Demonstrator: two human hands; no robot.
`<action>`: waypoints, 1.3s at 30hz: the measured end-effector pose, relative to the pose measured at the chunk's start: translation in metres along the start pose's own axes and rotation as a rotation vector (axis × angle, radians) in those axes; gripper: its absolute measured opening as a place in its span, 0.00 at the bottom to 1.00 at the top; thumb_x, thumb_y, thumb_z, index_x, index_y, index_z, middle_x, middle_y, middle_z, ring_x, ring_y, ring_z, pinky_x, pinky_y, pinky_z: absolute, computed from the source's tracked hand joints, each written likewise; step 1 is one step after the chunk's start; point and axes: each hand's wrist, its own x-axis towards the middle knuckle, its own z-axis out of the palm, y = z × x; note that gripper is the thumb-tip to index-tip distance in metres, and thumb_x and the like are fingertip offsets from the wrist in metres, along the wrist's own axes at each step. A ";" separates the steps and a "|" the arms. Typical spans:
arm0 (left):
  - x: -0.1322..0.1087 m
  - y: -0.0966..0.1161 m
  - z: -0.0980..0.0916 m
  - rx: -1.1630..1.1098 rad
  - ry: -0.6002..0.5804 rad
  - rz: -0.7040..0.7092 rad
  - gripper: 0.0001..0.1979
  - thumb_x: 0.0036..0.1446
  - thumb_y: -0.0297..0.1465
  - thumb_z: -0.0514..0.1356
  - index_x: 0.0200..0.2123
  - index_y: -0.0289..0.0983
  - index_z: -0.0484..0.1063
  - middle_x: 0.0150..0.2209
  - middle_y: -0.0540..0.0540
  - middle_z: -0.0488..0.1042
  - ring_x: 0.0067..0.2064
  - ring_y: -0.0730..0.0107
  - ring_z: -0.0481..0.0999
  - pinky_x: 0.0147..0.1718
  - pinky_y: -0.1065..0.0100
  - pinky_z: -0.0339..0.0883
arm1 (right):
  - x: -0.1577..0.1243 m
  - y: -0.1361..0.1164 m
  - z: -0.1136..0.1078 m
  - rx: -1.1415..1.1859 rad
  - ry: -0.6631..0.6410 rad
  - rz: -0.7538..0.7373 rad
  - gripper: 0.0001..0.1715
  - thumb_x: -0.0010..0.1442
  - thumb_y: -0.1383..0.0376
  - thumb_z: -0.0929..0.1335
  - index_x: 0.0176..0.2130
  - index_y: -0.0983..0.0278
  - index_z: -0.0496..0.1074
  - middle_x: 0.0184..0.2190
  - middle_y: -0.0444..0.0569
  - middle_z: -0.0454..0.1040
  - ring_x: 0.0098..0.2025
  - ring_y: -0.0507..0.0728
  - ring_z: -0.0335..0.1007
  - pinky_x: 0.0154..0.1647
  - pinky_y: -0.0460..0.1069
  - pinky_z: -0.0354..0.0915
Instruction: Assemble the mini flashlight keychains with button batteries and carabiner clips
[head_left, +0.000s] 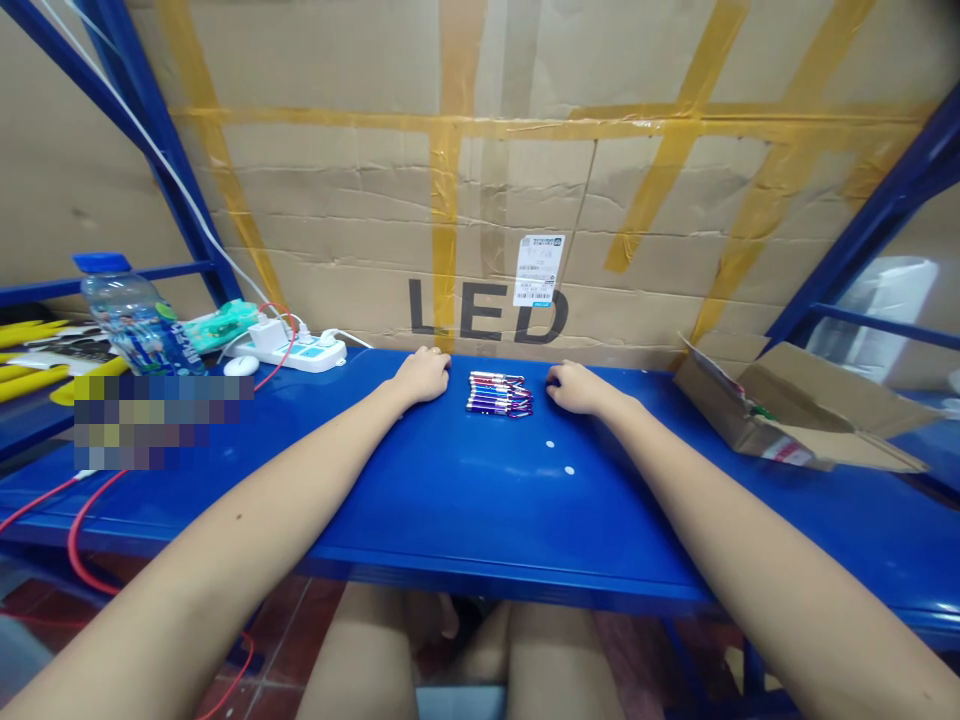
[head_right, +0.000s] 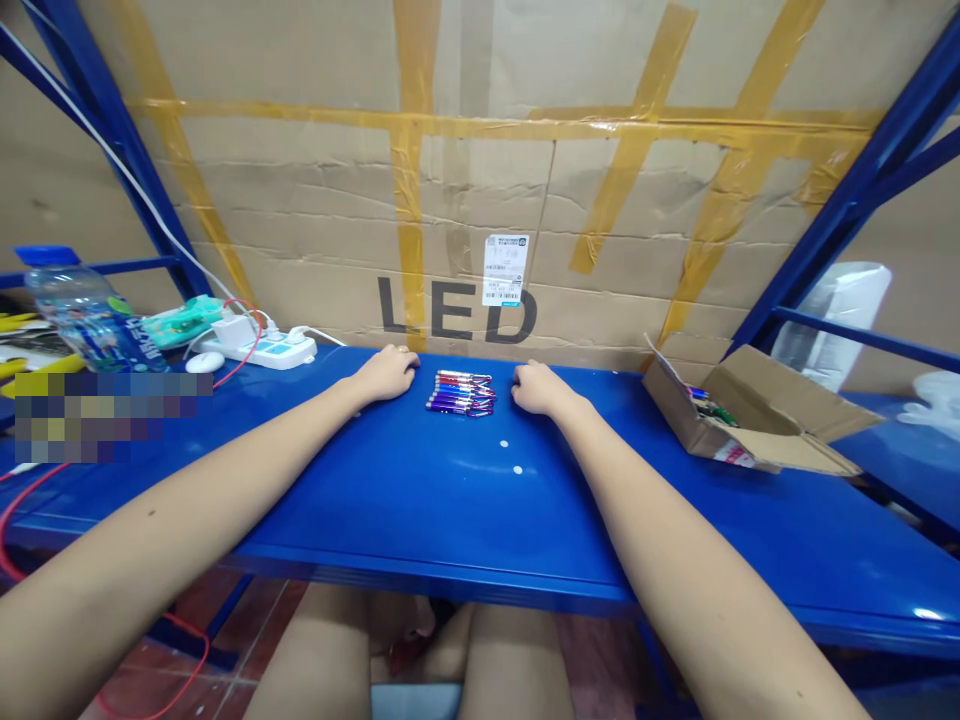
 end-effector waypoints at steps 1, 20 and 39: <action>0.000 0.000 0.000 -0.002 -0.004 -0.001 0.19 0.62 0.29 0.49 0.51 0.35 0.75 0.51 0.37 0.75 0.53 0.53 0.70 0.53 0.57 0.64 | 0.000 -0.001 0.000 -0.004 -0.003 0.001 0.17 0.63 0.68 0.64 0.48 0.71 0.76 0.50 0.65 0.74 0.53 0.66 0.71 0.54 0.54 0.64; -0.002 0.001 -0.006 -0.010 -0.035 0.002 0.19 0.62 0.31 0.50 0.51 0.36 0.74 0.52 0.36 0.74 0.54 0.52 0.70 0.53 0.57 0.65 | 0.002 0.002 0.003 -0.018 -0.003 0.006 0.17 0.64 0.66 0.64 0.48 0.69 0.76 0.49 0.63 0.73 0.52 0.65 0.71 0.53 0.53 0.64; -0.011 0.014 -0.023 0.027 -0.114 -0.038 0.13 0.58 0.32 0.55 0.44 0.36 0.76 0.45 0.35 0.77 0.48 0.52 0.76 0.46 0.60 0.70 | -0.013 -0.003 -0.014 0.069 -0.009 0.185 0.13 0.59 0.63 0.67 0.39 0.65 0.79 0.41 0.60 0.80 0.42 0.65 0.77 0.41 0.53 0.69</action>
